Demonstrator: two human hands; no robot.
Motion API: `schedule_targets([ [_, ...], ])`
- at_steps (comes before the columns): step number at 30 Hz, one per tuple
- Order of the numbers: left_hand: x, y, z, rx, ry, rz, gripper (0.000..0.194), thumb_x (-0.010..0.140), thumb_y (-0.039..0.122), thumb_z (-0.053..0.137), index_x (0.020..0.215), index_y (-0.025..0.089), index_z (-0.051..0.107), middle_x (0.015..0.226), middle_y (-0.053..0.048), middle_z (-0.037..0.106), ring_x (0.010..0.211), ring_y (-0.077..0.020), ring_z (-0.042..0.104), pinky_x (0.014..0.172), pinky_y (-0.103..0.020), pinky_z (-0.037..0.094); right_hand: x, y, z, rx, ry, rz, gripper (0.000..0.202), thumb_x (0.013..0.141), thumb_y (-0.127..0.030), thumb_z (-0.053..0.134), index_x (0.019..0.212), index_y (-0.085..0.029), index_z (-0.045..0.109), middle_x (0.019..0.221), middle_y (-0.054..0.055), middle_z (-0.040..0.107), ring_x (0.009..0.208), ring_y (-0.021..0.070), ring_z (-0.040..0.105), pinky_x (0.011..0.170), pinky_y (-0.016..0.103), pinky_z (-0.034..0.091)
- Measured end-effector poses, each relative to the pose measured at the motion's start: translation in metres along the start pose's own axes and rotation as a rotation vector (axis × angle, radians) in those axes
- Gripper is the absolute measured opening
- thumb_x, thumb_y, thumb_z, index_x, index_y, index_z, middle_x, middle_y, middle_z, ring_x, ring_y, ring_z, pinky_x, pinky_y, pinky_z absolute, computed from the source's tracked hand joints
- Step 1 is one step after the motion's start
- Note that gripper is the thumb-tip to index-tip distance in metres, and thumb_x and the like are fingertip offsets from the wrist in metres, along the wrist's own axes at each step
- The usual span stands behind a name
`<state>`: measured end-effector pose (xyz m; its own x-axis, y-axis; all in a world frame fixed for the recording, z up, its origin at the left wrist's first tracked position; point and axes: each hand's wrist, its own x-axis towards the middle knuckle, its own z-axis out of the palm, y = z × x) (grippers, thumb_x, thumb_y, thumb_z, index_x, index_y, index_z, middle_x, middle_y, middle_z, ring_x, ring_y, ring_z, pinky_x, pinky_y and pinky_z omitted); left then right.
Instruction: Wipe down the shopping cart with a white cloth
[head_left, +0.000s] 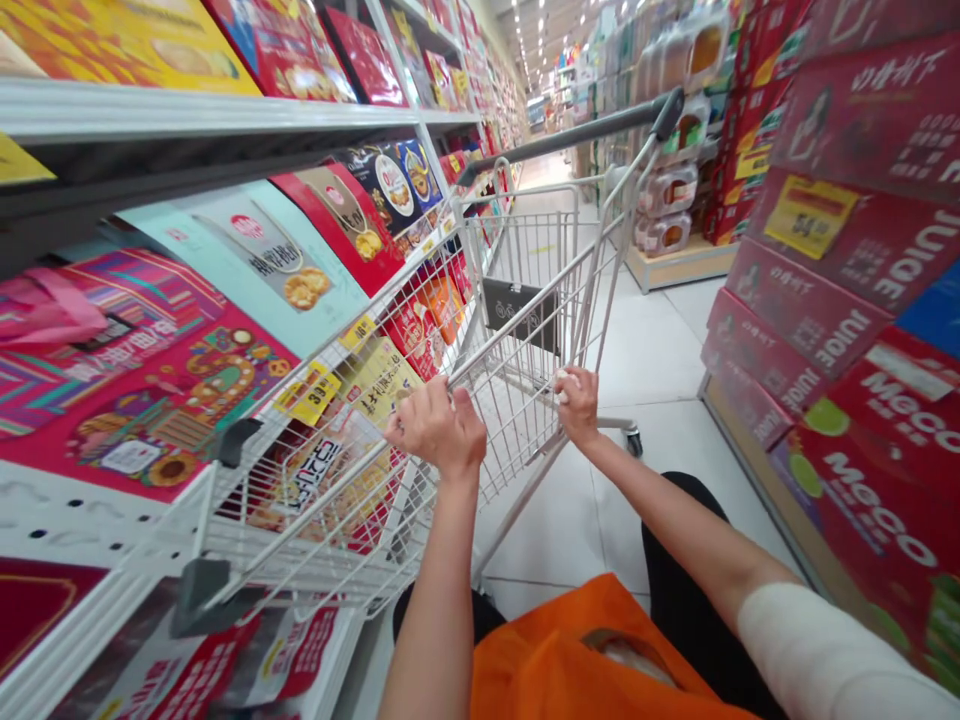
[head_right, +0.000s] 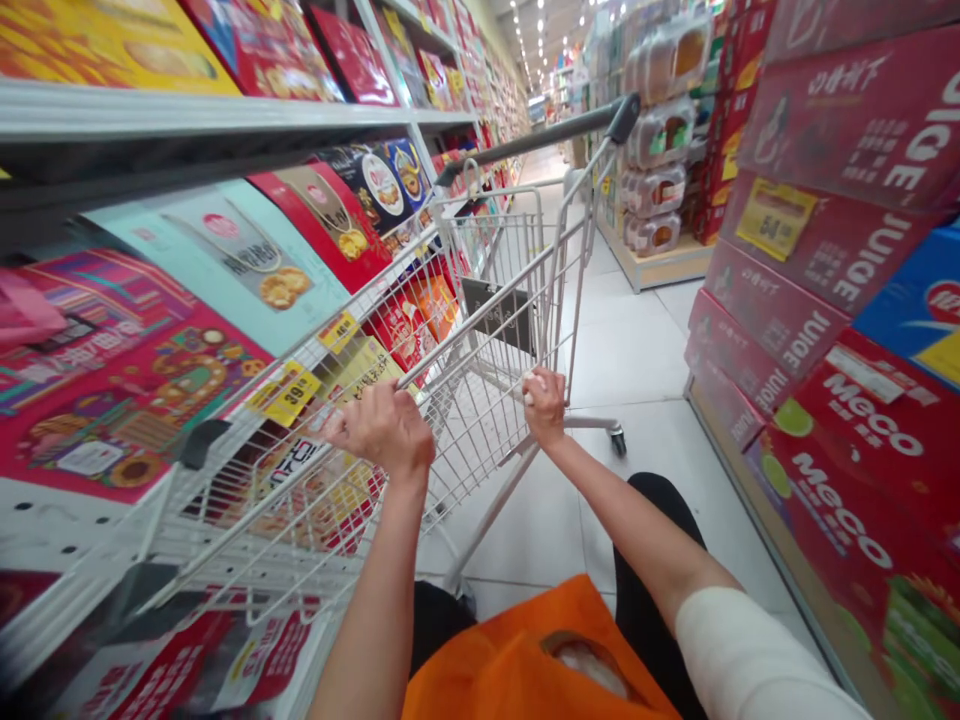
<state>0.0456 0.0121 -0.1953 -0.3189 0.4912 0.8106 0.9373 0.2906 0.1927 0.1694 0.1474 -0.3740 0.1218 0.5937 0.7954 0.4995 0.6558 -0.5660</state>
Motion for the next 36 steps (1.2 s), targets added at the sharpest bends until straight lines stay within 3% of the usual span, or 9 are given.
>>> schedule_targets([
  [5,-0.004,0.009,-0.002,0.043,-0.044,-0.013,0.048,0.101,0.046,0.026,0.110,0.020,0.066,0.098,-0.010,0.067,0.093,-0.0267,0.050,0.094,-0.046,0.024,-0.042,-0.036,0.008,0.080,-0.110,-0.080,0.033,0.074,0.005,0.046,0.080,-0.024,0.062,0.111,0.006,0.058,0.103,0.0226,0.051,0.090,0.041,0.049],
  [11,-0.007,-0.008,-0.036,0.011,-0.191,0.238,0.045,0.097,0.045,0.047,0.137,0.026,0.057,0.128,-0.011,0.064,0.117,-0.0293,0.053,0.100,-0.045,0.028,-0.026,-0.003,0.002,0.085,-0.077,0.064,0.032,0.066,0.005,0.045,0.073,-0.023,0.059,0.106,0.006,0.057,0.102,0.0235,0.052,0.087,0.040,0.048],
  [16,-0.004,-0.079,-0.088,0.291,0.033,-0.095,0.046,0.099,0.049,0.039,0.114,0.021,0.071,0.109,-0.017,0.070,0.111,-0.0370,0.057,0.098,-0.058,0.031,-0.025,-0.015,0.002,0.072,-0.040,0.071,0.033,0.068,0.006,0.044,0.074,-0.023,0.060,0.107,0.007,0.058,0.100,0.0240,0.052,0.085,0.040,0.048],
  [20,-0.008,-0.121,-0.108,0.445,-0.081,-0.345,0.060,0.099,0.051,0.028,0.083,0.016,0.074,0.060,-0.013,0.057,0.079,-0.0351,0.060,0.076,-0.052,0.039,-0.049,-0.042,0.003,0.173,-0.157,-0.109,0.034,0.071,0.005,0.047,0.077,-0.025,0.062,0.110,0.006,0.060,0.104,0.0244,0.052,0.091,0.044,0.049],
  [24,-0.014,-0.112,-0.106,0.482,-0.082,-0.467,0.067,0.095,0.061,0.028,0.061,0.018,0.067,0.045,-0.006,0.035,0.065,-0.0351,0.056,0.067,-0.049,0.039,-0.046,-0.027,0.002,0.227,-0.194,-0.158,0.031,0.069,0.004,0.048,0.074,-0.024,0.061,0.107,0.006,0.061,0.103,0.0242,0.052,0.088,0.044,0.050],
  [27,-0.018,-0.100,-0.100,0.464,-0.039,-0.456,0.066,0.095,0.059,0.030,0.062,0.017,0.069,0.046,-0.009,0.042,0.064,-0.0350,0.056,0.066,-0.048,0.038,-0.039,-0.016,0.004,0.146,-0.120,-0.095,0.030,0.065,0.004,0.048,0.072,-0.023,0.059,0.106,0.006,0.060,0.101,0.0238,0.054,0.086,0.043,0.050],
  [31,-0.024,-0.091,-0.095,0.378,0.024,-0.378,0.055,0.095,0.052,0.041,0.061,0.018,0.069,0.050,-0.010,0.051,0.059,-0.0266,0.052,0.066,-0.042,0.035,-0.058,-0.042,0.008,0.066,-0.051,-0.020,0.033,0.065,0.004,0.046,0.077,-0.024,0.059,0.111,0.007,0.057,0.104,0.0246,0.055,0.087,0.044,0.053],
  [34,-0.028,-0.085,-0.092,0.341,-0.013,-0.291,0.048,0.094,0.047,0.045,0.062,0.019,0.068,0.055,-0.010,0.057,0.058,-0.0231,0.051,0.067,-0.039,0.032,-0.080,-0.061,0.006,0.150,-0.127,-0.159,0.033,0.069,0.003,0.048,0.080,-0.025,0.060,0.111,0.007,0.057,0.105,0.0247,0.055,0.089,0.045,0.054],
  [36,-0.028,-0.081,-0.090,0.328,-0.048,-0.234,0.048,0.096,0.046,0.043,0.064,0.019,0.068,0.059,-0.010,0.060,0.059,-0.0222,0.052,0.067,-0.037,0.031,-0.084,-0.056,0.004,0.219,-0.197,-0.255,0.032,0.070,0.002,0.049,0.080,-0.026,0.060,0.109,0.006,0.058,0.103,0.0241,0.055,0.088,0.044,0.055],
])
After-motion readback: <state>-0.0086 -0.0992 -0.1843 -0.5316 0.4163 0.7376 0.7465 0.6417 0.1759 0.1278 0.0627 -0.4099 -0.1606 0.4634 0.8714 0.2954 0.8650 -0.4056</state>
